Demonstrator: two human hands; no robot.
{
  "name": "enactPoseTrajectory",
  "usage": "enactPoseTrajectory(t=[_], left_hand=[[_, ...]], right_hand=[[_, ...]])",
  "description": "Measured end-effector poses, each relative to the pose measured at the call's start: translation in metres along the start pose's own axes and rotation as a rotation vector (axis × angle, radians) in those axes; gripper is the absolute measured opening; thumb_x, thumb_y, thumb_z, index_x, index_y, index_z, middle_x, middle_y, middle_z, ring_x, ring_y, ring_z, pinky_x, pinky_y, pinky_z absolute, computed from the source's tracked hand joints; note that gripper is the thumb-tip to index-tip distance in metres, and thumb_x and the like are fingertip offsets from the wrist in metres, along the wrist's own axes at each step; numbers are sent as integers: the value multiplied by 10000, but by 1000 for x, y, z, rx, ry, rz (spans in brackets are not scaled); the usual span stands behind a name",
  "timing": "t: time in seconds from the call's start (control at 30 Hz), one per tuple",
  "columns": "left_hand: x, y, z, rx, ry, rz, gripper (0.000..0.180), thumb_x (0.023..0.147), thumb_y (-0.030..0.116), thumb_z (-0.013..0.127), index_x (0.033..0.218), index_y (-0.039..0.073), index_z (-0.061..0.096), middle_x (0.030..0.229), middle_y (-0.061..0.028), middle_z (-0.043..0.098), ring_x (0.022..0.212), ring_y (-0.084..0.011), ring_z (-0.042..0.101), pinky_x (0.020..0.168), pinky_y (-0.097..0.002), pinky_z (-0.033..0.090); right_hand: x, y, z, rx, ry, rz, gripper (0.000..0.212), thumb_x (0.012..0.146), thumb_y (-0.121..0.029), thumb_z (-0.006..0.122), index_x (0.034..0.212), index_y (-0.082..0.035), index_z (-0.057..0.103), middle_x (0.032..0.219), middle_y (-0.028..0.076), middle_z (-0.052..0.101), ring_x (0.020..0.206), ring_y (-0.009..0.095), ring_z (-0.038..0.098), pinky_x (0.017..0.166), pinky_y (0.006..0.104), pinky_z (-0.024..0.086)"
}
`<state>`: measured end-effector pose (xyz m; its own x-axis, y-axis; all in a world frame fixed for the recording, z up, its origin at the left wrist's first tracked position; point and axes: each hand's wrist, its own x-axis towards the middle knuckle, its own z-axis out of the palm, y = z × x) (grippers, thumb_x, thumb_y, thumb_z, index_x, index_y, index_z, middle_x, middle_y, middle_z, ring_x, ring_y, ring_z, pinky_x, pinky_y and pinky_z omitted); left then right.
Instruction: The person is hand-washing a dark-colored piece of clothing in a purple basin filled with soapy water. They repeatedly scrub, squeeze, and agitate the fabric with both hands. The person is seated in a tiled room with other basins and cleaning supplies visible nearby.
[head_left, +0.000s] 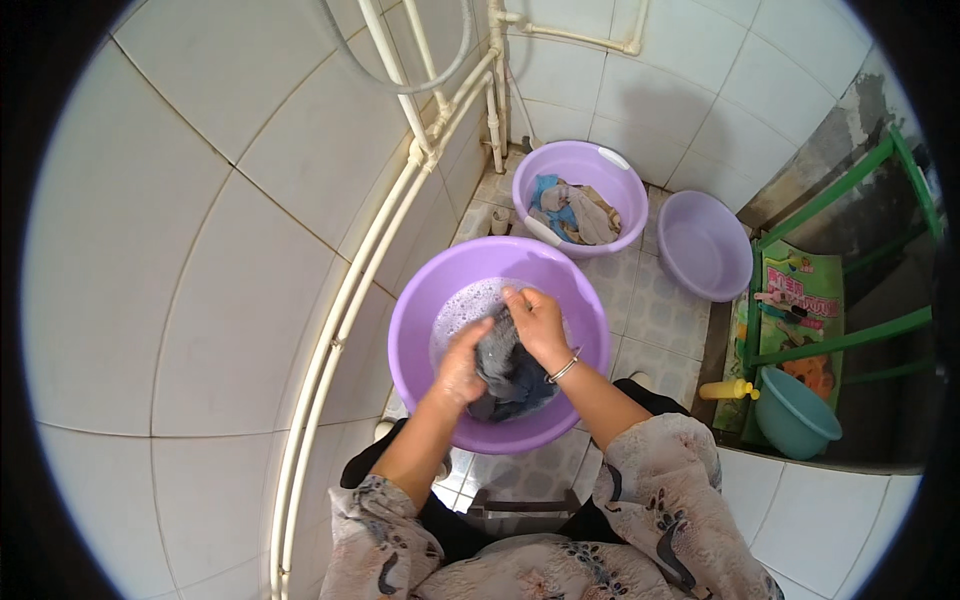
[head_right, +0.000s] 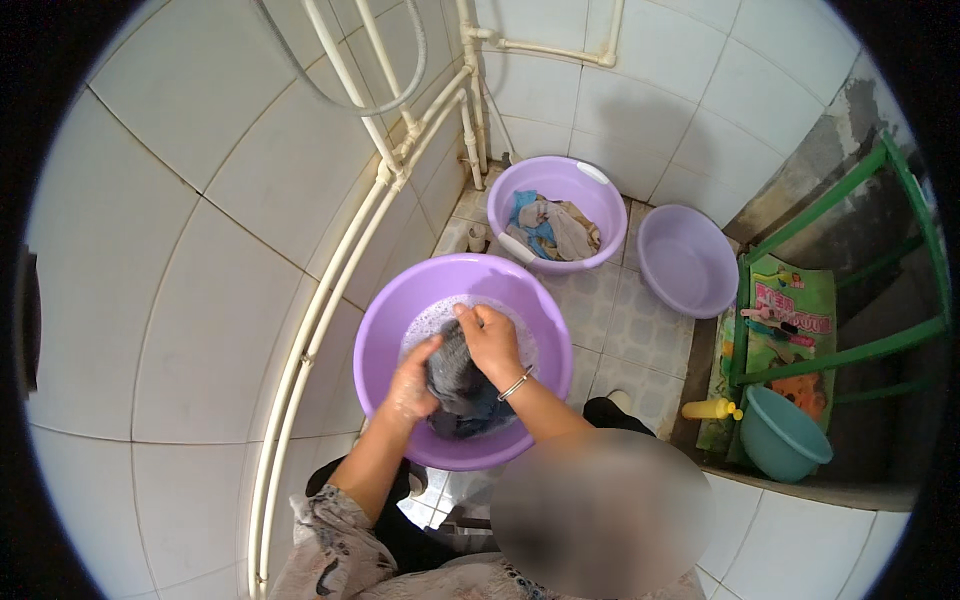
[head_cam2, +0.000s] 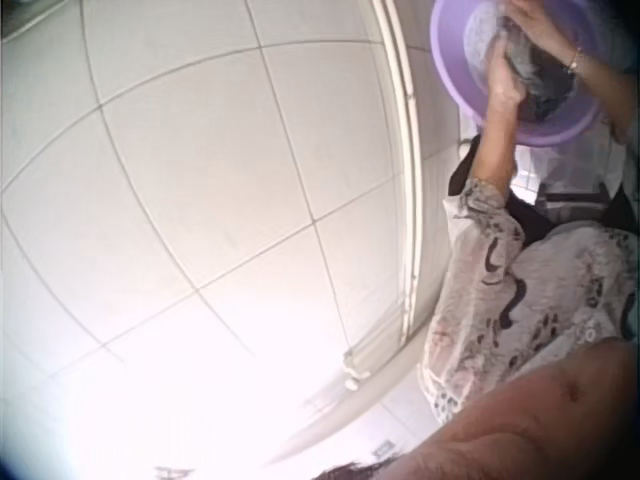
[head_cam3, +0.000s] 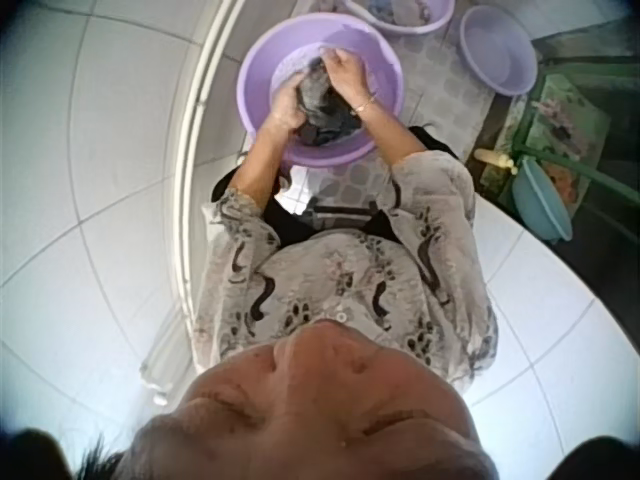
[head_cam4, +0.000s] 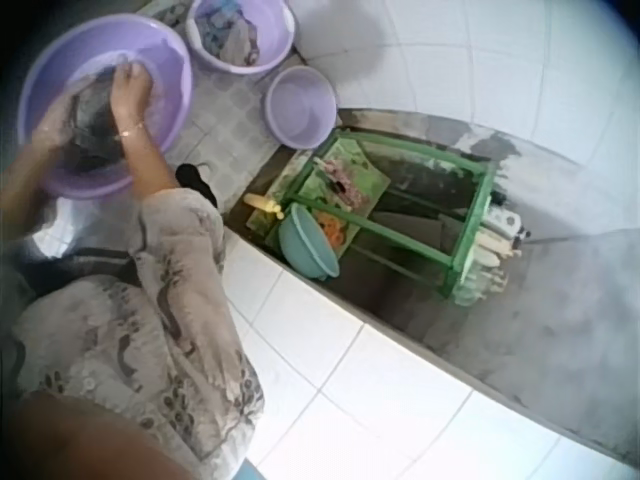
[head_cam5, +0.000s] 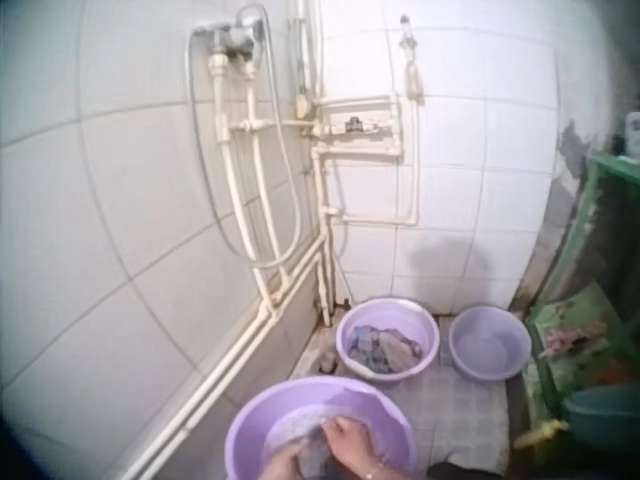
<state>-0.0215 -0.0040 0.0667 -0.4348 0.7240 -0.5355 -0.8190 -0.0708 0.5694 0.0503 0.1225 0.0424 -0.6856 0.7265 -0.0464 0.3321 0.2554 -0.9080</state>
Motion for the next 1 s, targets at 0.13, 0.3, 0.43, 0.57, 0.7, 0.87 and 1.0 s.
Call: enactPoseTrajectory(t=[0.13,0.3,0.43,0.57,0.7,0.87,1.0], left_hand=[[5,17,-11,-67,101,163,253,924,210,536,1092,21,537,996,-133,621,893,-258,619,795,-409,505],[30,-26,-36,18,182,255,283,907,312,586,833,42,543,782,-67,569,677,-161,551,544,-317,452],[9,-38,21,171,354,223,284,927,337,527,803,83,558,818,-24,554,870,-124,502,739,-310,433],[27,-37,-20,100,233,226,334,911,388,540,816,71,585,763,-46,560,757,-159,553,665,-301,470],[31,-48,-37,-221,11,-127,390,895,422,544,953,39,587,834,-108,628,778,-228,600,747,-377,496],[-24,-8,-1,713,28,59,469,795,300,701,1128,-10,586,968,-93,650,955,-176,590,862,-307,449],[-10,22,-32,1064,-154,36,334,739,141,698,981,-76,621,935,-87,649,843,-174,613,783,-270,476]], right_hand=[[-9,-22,-6,395,97,-52,199,883,-209,608,858,-11,604,720,20,613,682,110,532,620,292,445],[-64,-31,26,9,-120,-617,195,793,-216,644,758,-44,559,691,177,575,648,345,585,582,408,462],[-16,-3,6,-175,16,-167,257,868,-232,562,694,-48,517,660,172,568,619,371,563,542,449,432],[-52,-18,23,-67,27,-572,201,798,-166,614,664,-54,514,599,173,519,539,349,541,499,419,420],[-50,-12,22,-274,11,-592,325,857,-293,585,622,-84,503,584,139,549,498,318,544,491,420,428],[-9,-12,-15,-14,5,-186,377,864,-280,632,606,-41,498,552,71,528,480,176,450,494,315,408],[0,-10,-38,459,-102,21,299,838,-255,693,673,-49,553,638,-62,508,590,44,431,521,221,383]])
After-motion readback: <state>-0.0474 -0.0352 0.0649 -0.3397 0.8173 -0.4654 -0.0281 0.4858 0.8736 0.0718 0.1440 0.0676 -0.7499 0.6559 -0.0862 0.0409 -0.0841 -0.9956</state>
